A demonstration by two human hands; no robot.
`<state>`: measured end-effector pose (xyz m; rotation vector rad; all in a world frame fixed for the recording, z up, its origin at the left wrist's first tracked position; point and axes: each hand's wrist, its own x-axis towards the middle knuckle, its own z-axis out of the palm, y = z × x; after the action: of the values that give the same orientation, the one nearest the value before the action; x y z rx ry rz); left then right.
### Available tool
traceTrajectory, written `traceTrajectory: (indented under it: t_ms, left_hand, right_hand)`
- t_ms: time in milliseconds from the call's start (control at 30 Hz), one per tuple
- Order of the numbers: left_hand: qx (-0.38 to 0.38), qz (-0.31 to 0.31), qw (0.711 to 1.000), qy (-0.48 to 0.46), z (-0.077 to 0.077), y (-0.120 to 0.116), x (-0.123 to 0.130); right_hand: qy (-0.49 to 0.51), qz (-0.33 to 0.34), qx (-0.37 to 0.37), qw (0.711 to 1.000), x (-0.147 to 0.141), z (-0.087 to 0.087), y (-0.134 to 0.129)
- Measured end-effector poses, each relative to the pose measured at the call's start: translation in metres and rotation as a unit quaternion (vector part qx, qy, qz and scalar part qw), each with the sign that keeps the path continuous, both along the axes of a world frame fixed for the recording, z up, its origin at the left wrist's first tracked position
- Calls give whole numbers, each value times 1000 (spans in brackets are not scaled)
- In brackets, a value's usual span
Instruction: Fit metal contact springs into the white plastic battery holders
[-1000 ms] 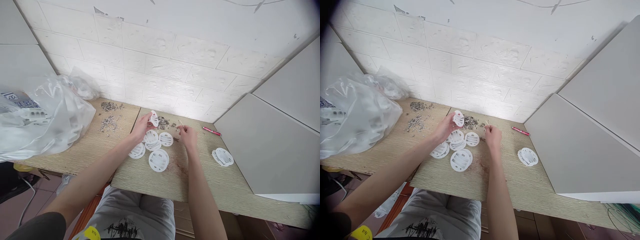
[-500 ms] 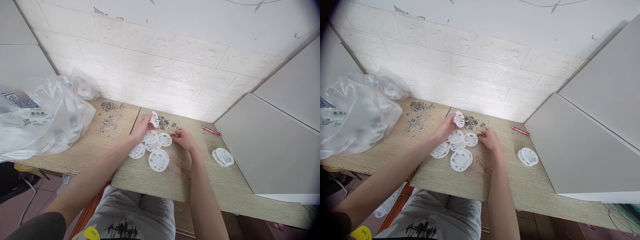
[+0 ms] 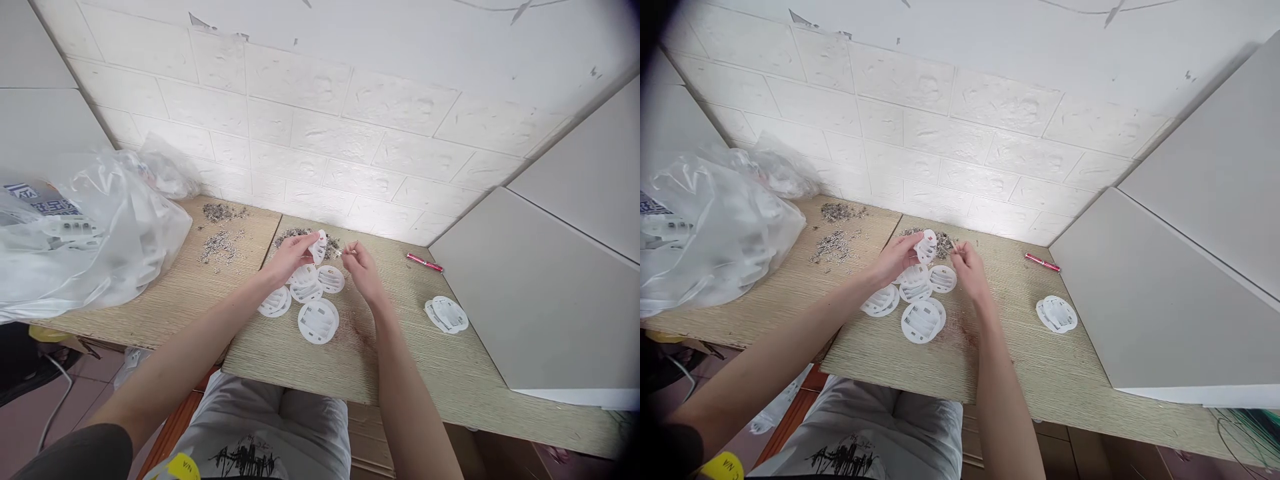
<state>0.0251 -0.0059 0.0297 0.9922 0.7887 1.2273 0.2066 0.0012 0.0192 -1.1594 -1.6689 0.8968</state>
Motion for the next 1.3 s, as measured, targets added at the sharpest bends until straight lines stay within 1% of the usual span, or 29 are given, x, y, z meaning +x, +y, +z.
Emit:
traceTrajectory:
  t_ms: [167, 267, 433, 533, 667, 833, 1000, 1167, 1300]
  left_hand:
    - [12, -15, 1000, -7, -1, 1, -1]
    - [0, -4, 1000, -21, -2, 2, 0]
    - [-27, 14, 998, -56, -1, 2, 1]
    - [-31, 9, 997, -64, 1, 1, 1]
    - [-22, -8, 998, -63, 0, 1, 1]
    - [-16, -15, 999, -50, -2, 1, 1]
    - [-10, -21, 999, -41, -1, -1, 0]
    - [19, -12, 1000, 13, 1, -3, 1]
    - [28, -2, 999, 44, -2, -4, 1]
  right_hand:
    - [-90, 39, 68, 993, -6, 0, -1]
    - [-118, 31, 89, 989, -4, 2, -2]
    - [-155, -2, 113, 981, -2, 2, -3]
    - [-174, -13, 130, 976, -3, 2, -4]
    - [-185, -6, 141, 973, -3, 3, -4]
    - [-186, -2, 140, 972, -3, 4, -5]
    - [-195, -7, 140, 971, -3, 3, -5]
    - [-210, -13, 154, 965, -4, 3, -6]
    - [-219, -24, 166, 961, -5, 2, -7]
